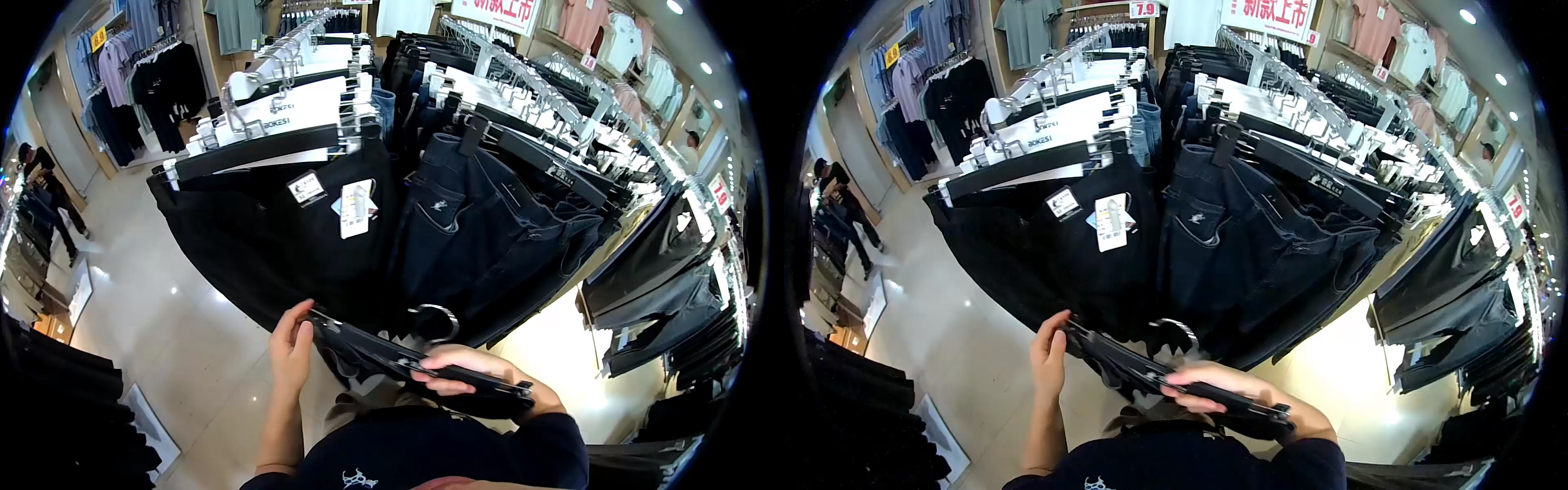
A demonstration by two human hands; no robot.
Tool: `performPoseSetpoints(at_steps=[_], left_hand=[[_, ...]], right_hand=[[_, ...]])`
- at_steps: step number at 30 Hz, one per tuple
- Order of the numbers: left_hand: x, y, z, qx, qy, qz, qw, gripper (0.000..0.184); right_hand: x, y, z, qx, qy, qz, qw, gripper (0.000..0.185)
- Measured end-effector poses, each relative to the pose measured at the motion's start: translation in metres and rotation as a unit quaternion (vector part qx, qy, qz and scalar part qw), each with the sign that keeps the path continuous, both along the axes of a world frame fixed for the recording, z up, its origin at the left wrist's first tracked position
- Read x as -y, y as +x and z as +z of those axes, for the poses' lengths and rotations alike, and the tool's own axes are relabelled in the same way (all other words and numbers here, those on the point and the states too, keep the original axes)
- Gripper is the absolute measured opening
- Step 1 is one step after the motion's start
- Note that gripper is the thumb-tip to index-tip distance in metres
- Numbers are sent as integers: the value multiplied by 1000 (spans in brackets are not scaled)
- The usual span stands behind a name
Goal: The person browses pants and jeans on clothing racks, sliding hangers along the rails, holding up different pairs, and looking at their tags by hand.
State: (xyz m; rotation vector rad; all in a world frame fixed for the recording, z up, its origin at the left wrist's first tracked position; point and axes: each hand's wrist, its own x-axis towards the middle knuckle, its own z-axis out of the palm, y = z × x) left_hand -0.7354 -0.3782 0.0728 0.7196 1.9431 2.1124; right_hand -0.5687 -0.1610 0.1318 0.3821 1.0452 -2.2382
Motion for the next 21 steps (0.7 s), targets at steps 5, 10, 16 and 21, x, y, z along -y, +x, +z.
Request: performPoseSetpoints(at_steps=[5, 10, 16, 21], left_hand=[[-17, -58, -11, 133, 62, -235, 961, 40], [-95, -68, -7, 60, 116, -362, 923, 37], [-222, -77, -11, -181, 98, -150, 967, 82], [-251, -52, -25, -189, 56, -111, 974, 63]], right_hand=[[29, 59, 33, 57, 42, -233, 970, 31], [48, 133, 56, -31, -6, -399, 916, 36], [76, 147, 61, -210, -213, -578, 759, 48], [59, 93, 24, -298, -150, -692, 641, 35]])
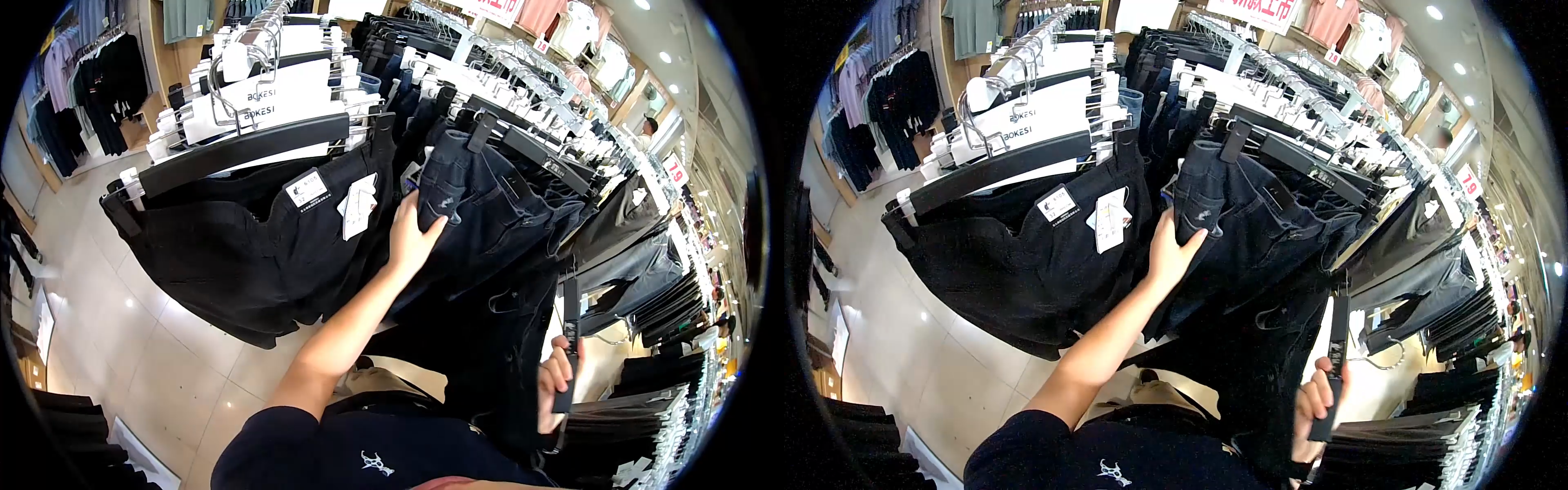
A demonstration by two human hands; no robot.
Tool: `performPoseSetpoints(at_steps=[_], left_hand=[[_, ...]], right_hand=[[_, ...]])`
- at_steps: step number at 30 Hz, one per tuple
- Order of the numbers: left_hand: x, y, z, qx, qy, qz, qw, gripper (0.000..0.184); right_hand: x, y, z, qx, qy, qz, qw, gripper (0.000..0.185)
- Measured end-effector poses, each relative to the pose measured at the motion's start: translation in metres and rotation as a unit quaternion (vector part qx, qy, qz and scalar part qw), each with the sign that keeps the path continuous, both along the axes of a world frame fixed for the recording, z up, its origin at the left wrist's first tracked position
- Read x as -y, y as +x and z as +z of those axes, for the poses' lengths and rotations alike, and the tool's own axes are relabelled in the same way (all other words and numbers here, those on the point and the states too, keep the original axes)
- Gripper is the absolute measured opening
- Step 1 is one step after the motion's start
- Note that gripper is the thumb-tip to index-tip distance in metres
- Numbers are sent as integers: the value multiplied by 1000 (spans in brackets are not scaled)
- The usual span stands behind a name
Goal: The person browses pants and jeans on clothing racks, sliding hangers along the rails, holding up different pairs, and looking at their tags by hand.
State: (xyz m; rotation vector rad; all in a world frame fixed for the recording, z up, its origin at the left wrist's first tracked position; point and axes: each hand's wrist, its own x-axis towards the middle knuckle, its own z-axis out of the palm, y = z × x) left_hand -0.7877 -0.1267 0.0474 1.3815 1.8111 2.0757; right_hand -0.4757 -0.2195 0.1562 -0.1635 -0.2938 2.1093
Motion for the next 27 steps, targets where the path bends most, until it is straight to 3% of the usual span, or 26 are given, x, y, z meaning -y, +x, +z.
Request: performPoseSetpoints(at_steps=[2, 5, 9, 15, 19, 22, 24, 27], left_hand=[[9, 13, -3, -46, 33, 58, 997, 42], [24, 32, -1, -94, 40, 66, 993, 38], [29, 56, 2, -77, 74, -1, 994, 28], [37, 64, 0, -20, 69, -70, 995, 29], [19, 41, -19, -46, 19, -13, 999, 12], [9, 27, -15, -25, 46, 5, 999, 17], [12, 22, -11, -48, -40, 29, 998, 25], [12, 9, -6, -124, 9, 67, 990, 23]], right_hand=[[-10, -24, -18, 44, 16, -70, 996, 31], [-37, -39, -42, 122, 51, -115, 985, 25], [-62, -54, -58, 157, 87, -146, 973, 20], [-79, -58, -57, 165, 111, -171, 965, 19], [-93, -36, -62, 162, 126, -192, 960, 19], [-100, -28, -65, 144, 141, -199, 959, 20], [-100, -28, -63, 153, 129, -243, 949, 19], [-95, -39, -58, 182, 98, -308, 928, 17]])
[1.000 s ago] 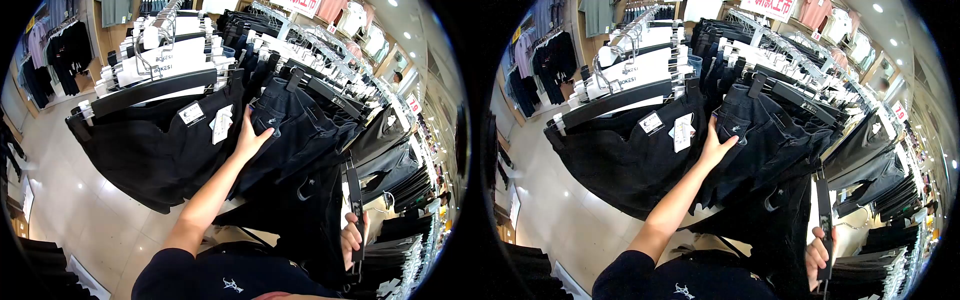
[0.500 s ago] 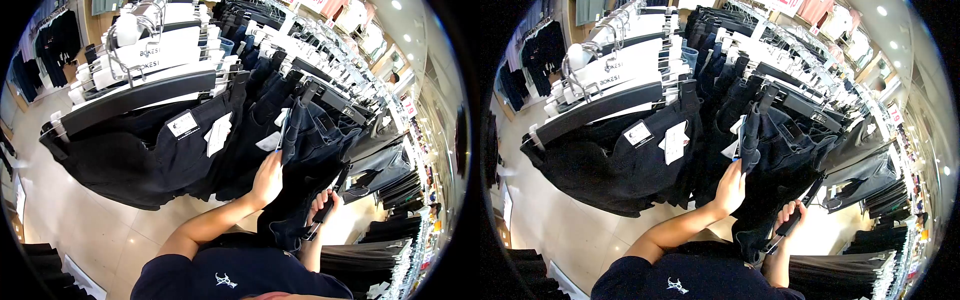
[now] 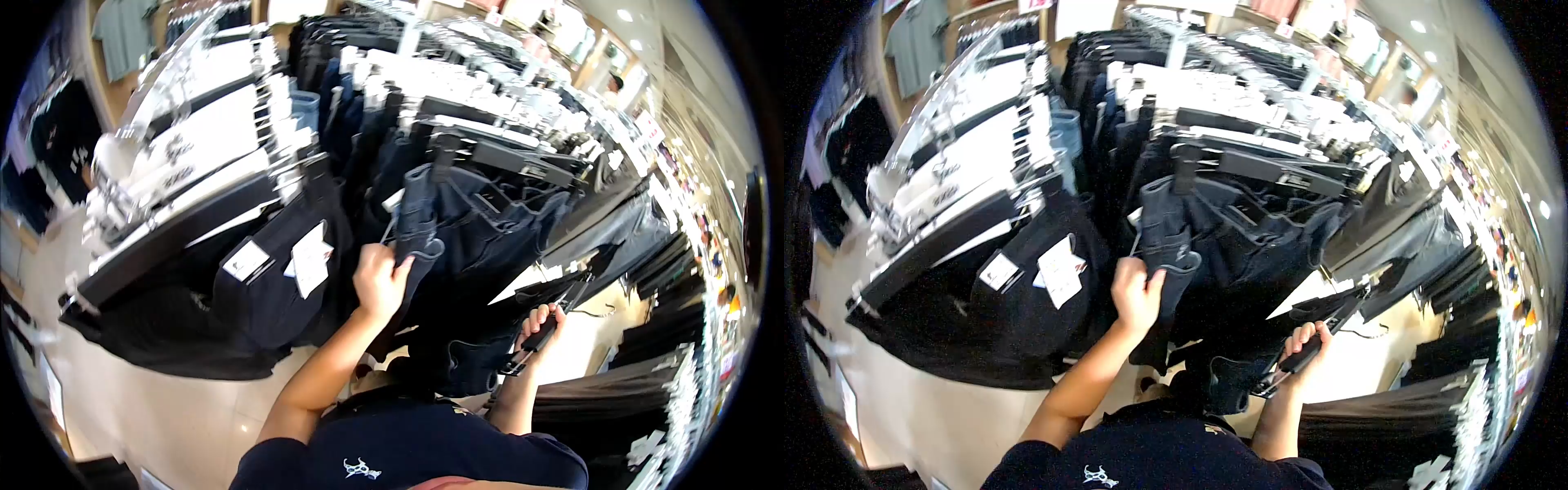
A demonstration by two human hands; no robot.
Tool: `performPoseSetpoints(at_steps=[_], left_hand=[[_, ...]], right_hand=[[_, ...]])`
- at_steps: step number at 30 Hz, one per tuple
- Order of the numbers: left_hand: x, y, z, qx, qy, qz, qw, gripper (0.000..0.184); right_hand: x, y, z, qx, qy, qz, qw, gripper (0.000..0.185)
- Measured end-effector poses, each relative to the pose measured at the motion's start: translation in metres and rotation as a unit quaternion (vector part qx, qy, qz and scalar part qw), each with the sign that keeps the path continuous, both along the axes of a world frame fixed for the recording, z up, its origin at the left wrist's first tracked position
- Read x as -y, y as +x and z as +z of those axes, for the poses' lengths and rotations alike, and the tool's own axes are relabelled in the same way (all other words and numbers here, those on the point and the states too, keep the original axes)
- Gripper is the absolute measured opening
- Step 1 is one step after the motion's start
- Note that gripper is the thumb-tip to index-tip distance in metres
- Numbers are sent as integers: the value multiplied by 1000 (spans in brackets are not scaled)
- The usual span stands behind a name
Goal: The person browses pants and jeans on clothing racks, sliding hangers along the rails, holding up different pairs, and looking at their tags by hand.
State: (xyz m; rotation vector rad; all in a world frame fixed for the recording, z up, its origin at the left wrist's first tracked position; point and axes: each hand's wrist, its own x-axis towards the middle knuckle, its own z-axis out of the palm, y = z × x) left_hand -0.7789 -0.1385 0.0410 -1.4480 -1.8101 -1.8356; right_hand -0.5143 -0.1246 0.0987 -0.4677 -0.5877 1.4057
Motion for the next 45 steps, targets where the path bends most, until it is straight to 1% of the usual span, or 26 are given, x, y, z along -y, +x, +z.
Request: performPoseSetpoints(at_steps=[1, 2, 3, 5, 6, 7, 9, 10, 11, 12, 13, 14, 18, 21, 22, 26, 28, 31, 33, 34, 35, 37, 39, 41, 43, 45], left_hand=[[1, -5, 5, -31, 41, 12, 999, 25], [-7, -10, -6, 14, 91, -26, 995, 38], [-7, -13, 3, 15, 79, 11, 997, 63], [-20, -21, -13, 142, 40, -80, 986, 83], [-28, -27, -20, 222, 37, -162, 961, 93], [-30, -33, -21, 183, 12, -159, 970, 90], [-33, -37, -24, 180, 18, -113, 977, 87], [-35, -41, -26, 180, 1, -119, 976, 79], [-36, -45, -27, 179, -20, -126, 976, 70], [-32, -37, -12, 239, 23, -170, 956, 54], [-34, -39, -16, 207, 14, -156, 966, 51], [-35, -41, -18, 191, 2, -155, 969, 50], [-38, -43, -26, 141, -28, -113, 983, 47], [-34, -39, -22, 116, -29, -82, 989, 43], [-33, -37, -21, 103, -8, -71, 992, 42], [-29, -28, -10, 82, 7, -13, 997, 40], [-27, -26, -13, 92, -3, -3, 996, 40], [-22, -24, -14, 103, -31, 8, 994, 37], [-8, -20, -1, 119, -36, -44, 991, 40], [6, -22, 7, 102, -64, -77, 990, 53], [17, -26, 5, 77, -91, -66, 991, 49], [60, -22, 37, 112, -148, -111, 976, 44], [100, -16, 81, 201, -174, -260, 928, 40], [131, -5, 124, 19, -232, -270, 934, 41], [143, 4, 142, -163, -300, -211, 916, 44], [140, 13, 141, -198, -323, -124, 917, 37]], right_hand=[[2, -3, 1, 9, -11, -19, 1000, 16], [2, -4, 0, 14, -14, -35, 999, 16], [3, -4, 0, 24, -21, -50, 998, 16], [8, -5, 3, 44, -10, -31, 998, 17], [8, -5, 4, 63, -17, -43, 997, 18], [8, -4, 3, 60, -23, -46, 997, 19], [7, -1, 0, 47, -41, -70, 996, 20], [5, 1, -1, 67, -46, -90, 993, 31], [6, 0, 4, 91, -53, -106, 989, 34], [5, 1, 2, 99, -53, -93, 989, 35], [4, 4, 1, 107, -54, -80, 989, 37], [4, 5, 3, 124, -61, -73, 988, 41], [2, 6, -3, 65, -46, -79, 994, 21], [9, -3, 10, 94, -38, -94, 990, 29], [9, -2, 7, 87, -24, -81, 993, 20], [9, -8, 3, 93, -19, -84, 992, 20], [13, -17, 1, 111, 2, -93, 990, 20], [22, -29, -12, 135, 110, -31, 984, 21], [28, -41, -22, 111, 161, 40, 980, 30], [31, -49, -23, 110, 174, 65, 976, 33], [36, -56, -25, 110, 185, 90, 972, 36], [46, -77, -21, 116, 196, 107, 968, 38], [50, -98, -26, 103, 208, 118, 966, 40], [56, -117, -27, 56, 177, 166, 969, 33], [61, -134, -15, 86, 174, 197, 961, 26], [66, -146, -8, 88, 126, 259, 954, 20]])
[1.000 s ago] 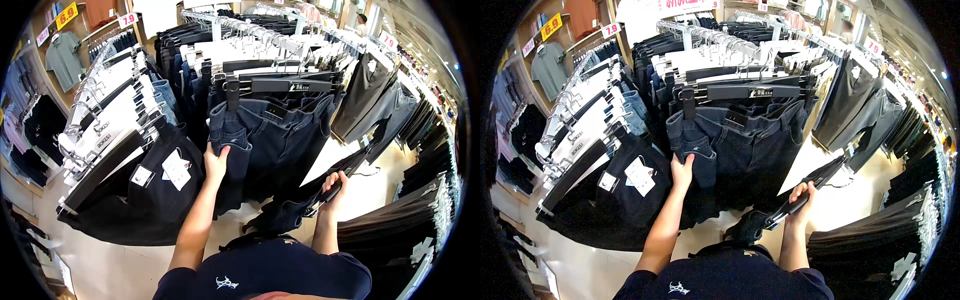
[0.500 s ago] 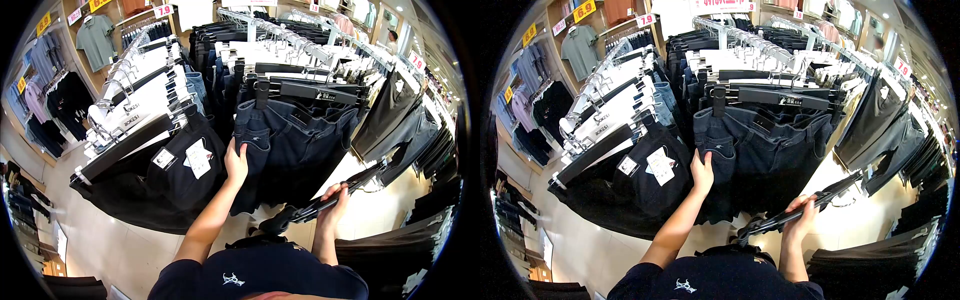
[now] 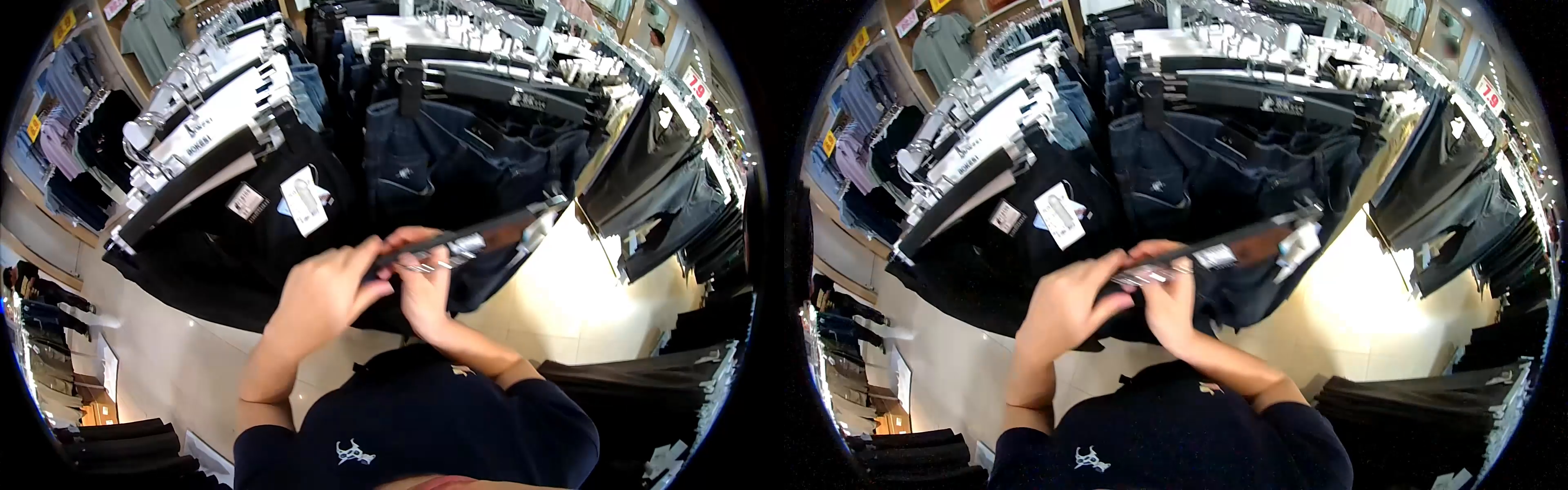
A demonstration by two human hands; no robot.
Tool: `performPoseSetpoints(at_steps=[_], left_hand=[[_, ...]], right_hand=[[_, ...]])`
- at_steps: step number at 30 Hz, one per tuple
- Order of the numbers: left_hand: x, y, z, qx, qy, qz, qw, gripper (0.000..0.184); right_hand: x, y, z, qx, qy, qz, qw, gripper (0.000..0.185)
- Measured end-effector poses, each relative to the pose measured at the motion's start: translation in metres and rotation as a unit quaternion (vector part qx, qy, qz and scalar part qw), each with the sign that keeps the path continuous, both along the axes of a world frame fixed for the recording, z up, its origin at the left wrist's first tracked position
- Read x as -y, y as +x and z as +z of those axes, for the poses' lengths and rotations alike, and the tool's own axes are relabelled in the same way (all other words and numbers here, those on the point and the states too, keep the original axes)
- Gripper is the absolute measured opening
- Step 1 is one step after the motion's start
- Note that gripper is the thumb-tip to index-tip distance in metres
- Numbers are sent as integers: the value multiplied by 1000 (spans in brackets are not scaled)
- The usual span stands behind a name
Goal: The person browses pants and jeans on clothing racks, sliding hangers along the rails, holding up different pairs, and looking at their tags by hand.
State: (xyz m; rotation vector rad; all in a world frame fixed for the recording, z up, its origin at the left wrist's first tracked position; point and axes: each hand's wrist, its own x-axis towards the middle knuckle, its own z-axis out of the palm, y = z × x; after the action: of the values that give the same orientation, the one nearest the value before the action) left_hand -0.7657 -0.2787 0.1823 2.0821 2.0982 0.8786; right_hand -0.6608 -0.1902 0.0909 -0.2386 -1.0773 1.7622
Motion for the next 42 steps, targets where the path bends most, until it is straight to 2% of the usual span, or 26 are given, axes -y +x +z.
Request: performPoseSetpoints(at_steps=[2, 3, 4, 8, 10, 11, 12, 14, 15, 16, 17, 18, 20, 22, 23, 25, 26, 28, 29, 30, 31, 32, 36, 39, 41, 42], left_hand=[[-6, -4, -13, -40, 43, 102, 993, 28], [-7, -13, -21, -79, 107, 105, 986, 27], [-7, -22, -26, -120, 170, 108, 972, 27], [5, -37, -22, -139, 203, 147, 958, 28], [13, -41, -20, -118, 169, 196, 959, 40], [17, -43, -20, -128, 169, 200, 957, 42], [20, -46, -20, -138, 170, 201, 955, 44], [28, -46, -23, -160, 186, 213, 946, 46], [33, -44, -21, -160, 188, 221, 943, 47], [38, -45, -23, -163, 171, 234, 943, 48], [42, -44, -23, -167, 167, 235, 943, 48], [46, -44, -24, -171, 163, 238, 942, 48], [49, -41, -27, -173, 156, 239, 943, 49], [53, -38, -30, -169, 175, 189, 951, 49], [58, -35, -31, -193, 149, 174, 954, 49], [65, -26, -40, -213, 180, 139, 950, 49], [70, -22, -43, -222, 188, 126, 949, 49], [84, -18, -53, -218, 192, 125, 949, 49], [89, -21, -59, -208, 204, 124, 948, 49], [94, -24, -64, -210, 202, 134, 947, 49], [101, -27, -67, -196, 197, 140, 951, 49], [107, -31, -69, -183, 191, 147, 953, 49], [141, -37, -68, -172, 168, 217, 946, 48], [174, -39, -59, -172, 154, 272, 934, 48], [194, -40, -52, -177, 144, 312, 922, 49], [202, -42, -49, -183, 146, 324, 917, 49]], right_hand=[[-2, -13, 9, 13, 85, 28, 996, 21], [1, -15, 18, -1, 14, 94, 995, 22], [-1, -18, 20, 14, 0, 134, 991, 23], [-1, -17, 35, 116, 34, 196, 973, 37], [-7, -12, 34, 170, 79, 276, 943, 38], [-3, -7, 40, 178, 92, 269, 942, 29], [-3, 0, 37, 178, 91, 267, 943, 29], [-4, 23, 25, 202, 169, 179, 948, 20], [0, 32, 16, 148, 145, 65, 976, 14], [-6, 40, -6, 149, 221, -85, 960, 13], [-14, 47, -32, 148, 251, -242, 925, 26], [-24, 57, -53, 194, 295, -336, 873, 50], [-30, 70, -60, 312, 326, -445, 773, 64], [-37, 78, -69, 335, 292, -354, 823, 79], [-35, 84, -81, 290, 72, -131, 945, 83], [-52, 96, -111, 250, 72, 72, 963, 75], [-50, 100, -110, 255, 95, 129, 954, 72], [-36, 108, -112, 261, 92, 124, 953, 51], [-27, 114, -107, 321, 86, 105, 937, 39], [-25, 118, -128, 359, 92, 87, 925, 31], [-15, 118, -124, 361, 31, 90, 927, 28], [-6, 117, -118, 362, -29, 95, 927, 25], [14, 100, -118, 335, 8, 95, 938, 23], [22, 79, -108, 313, 30, 138, 939, 23], [22, 65, -103, 305, 86, 205, 926, 24], [24, 56, -106, 297, 69, 213, 929, 28]])
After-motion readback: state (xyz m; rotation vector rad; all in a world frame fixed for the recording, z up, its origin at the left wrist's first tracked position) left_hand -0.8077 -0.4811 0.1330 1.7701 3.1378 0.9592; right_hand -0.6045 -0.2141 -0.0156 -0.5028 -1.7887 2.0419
